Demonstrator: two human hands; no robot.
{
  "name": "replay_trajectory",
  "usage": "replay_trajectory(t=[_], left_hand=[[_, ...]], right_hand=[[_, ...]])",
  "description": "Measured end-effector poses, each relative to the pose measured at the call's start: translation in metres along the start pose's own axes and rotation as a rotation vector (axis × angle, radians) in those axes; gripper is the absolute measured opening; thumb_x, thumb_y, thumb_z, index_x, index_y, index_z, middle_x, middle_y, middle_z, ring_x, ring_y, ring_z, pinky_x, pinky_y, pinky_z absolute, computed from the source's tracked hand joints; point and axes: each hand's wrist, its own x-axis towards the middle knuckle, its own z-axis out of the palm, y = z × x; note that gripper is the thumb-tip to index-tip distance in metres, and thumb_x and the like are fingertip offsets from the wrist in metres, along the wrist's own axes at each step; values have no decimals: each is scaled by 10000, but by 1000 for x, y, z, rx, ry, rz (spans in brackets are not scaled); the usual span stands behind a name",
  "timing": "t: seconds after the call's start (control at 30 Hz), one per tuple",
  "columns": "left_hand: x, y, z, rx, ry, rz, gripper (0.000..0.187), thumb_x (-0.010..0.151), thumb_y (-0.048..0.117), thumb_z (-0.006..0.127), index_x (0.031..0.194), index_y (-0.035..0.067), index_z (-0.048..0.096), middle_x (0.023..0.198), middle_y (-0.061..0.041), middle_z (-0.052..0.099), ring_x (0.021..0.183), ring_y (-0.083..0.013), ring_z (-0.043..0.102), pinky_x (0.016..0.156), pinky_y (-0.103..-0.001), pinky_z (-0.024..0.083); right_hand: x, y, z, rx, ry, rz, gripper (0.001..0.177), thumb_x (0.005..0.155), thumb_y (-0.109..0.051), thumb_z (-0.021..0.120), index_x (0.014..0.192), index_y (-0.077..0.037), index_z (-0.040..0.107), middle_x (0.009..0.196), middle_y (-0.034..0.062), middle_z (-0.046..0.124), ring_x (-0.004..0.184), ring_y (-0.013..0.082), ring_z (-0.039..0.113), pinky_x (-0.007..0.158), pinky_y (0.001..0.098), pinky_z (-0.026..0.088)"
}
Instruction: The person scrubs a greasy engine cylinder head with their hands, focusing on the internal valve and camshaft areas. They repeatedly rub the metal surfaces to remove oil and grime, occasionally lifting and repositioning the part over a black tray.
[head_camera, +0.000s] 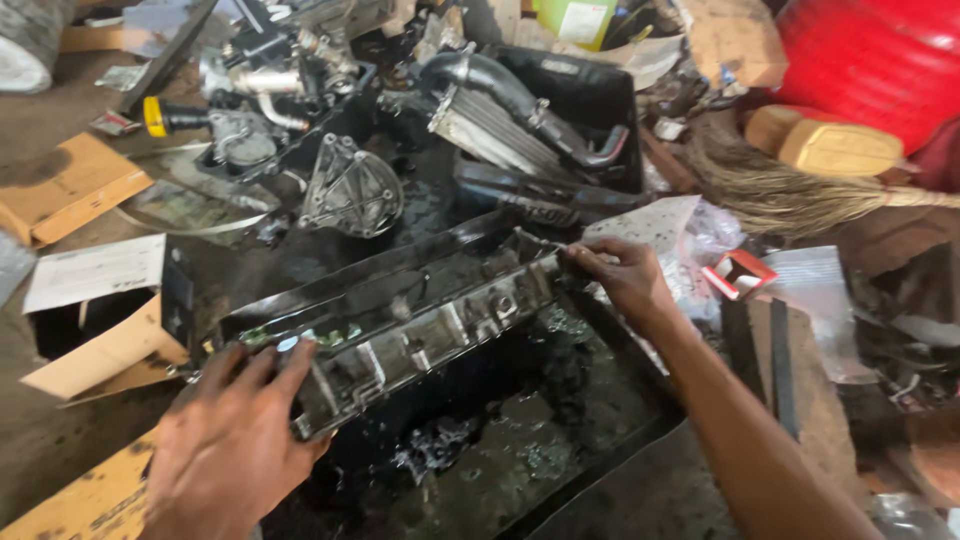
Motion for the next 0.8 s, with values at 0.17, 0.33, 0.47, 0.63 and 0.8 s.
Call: replay_trajectory(t=[0.17, 0.33, 0.47, 0.63, 0.8], left_hand=[[-9, 5, -4, 11, 26, 28, 1024, 612, 525, 857, 1527, 245, 491, 1362, -47, 625, 1360, -309, 494, 1032, -438, 516], [-6, 5, -8, 57, -51, 47, 1052, 614, 554, 864, 1527, 221, 460, 1405, -76, 592, 1363, -325, 473, 1005, -444, 499], [-8, 5, -7, 29, -21, 28, 1037, 597, 528, 867, 1520, 253, 483, 1370, -23, 626, 1333, -272, 492, 1018, -429, 512], [-10, 8, -7, 39, 26, 26, 1065, 544, 545, 872, 1502, 257, 505, 1372, -16, 634, 1322, -264, 493, 961, -423, 533], [-12, 8, -8, 37, -22, 6, 995, 601, 543, 860, 1486, 261, 504, 1342, 2, 637, 1349, -245, 505, 1054, -407, 519]], right_hand=[[29, -9, -16, -304, -420, -145, 314, 981, -329, 688, 1075, -45, 784, 1008, 90, 710, 872, 145, 632, 725, 323, 522], [47, -11, -34, -538, -554, -318, 292, 981, -287, 693, 1153, -68, 783, 1074, 126, 704, 958, 185, 633, 811, 339, 536], [49, -15, -35, -519, -491, -153, 332, 875, -270, 766, 1147, -80, 755, 1020, 79, 782, 927, 157, 694, 829, 348, 568], [57, -18, -48, -404, -511, 2, 321, 887, -205, 745, 1183, -83, 726, 1027, 48, 780, 937, 148, 707, 843, 333, 581], [58, -21, -46, -540, -641, -135, 239, 908, -187, 719, 1115, -69, 732, 1037, 78, 777, 992, 191, 727, 890, 343, 573]])
